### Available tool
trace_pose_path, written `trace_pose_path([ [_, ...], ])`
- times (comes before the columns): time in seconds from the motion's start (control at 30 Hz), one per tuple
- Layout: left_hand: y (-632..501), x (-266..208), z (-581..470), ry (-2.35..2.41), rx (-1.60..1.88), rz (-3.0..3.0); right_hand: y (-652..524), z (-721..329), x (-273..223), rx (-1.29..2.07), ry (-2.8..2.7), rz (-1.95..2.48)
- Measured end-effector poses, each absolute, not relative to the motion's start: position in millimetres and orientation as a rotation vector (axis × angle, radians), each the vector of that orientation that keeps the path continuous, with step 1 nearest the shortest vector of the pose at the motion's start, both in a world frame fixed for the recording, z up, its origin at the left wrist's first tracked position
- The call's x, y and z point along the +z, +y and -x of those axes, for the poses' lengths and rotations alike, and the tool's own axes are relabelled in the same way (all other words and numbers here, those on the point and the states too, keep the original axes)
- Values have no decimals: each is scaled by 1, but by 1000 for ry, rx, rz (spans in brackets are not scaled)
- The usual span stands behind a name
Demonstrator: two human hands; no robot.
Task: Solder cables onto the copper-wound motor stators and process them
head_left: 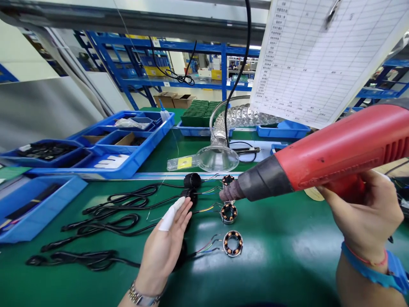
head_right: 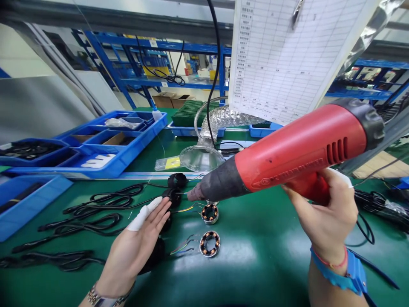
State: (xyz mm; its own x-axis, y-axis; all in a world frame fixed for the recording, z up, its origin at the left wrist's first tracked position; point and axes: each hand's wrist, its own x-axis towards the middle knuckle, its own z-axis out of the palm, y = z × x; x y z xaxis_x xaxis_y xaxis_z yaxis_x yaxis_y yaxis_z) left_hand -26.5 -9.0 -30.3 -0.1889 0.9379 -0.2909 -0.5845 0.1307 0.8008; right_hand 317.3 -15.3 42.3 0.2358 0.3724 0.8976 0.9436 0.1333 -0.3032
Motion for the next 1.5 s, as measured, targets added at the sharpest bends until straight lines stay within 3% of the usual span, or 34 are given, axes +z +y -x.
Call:
trace_pose_path([
  [0.27,-14,-34,33,1066,1562,-587,12,-331,30,-1038,-1572,1472],
  [0.63,-16,-32,29,1189,1568,-628,32,-326,-1,-875,-1592,1632],
  [1.5,-15,-38,30,1243,1532,-658,36,-325,-5,-872,-1590,1606],
])
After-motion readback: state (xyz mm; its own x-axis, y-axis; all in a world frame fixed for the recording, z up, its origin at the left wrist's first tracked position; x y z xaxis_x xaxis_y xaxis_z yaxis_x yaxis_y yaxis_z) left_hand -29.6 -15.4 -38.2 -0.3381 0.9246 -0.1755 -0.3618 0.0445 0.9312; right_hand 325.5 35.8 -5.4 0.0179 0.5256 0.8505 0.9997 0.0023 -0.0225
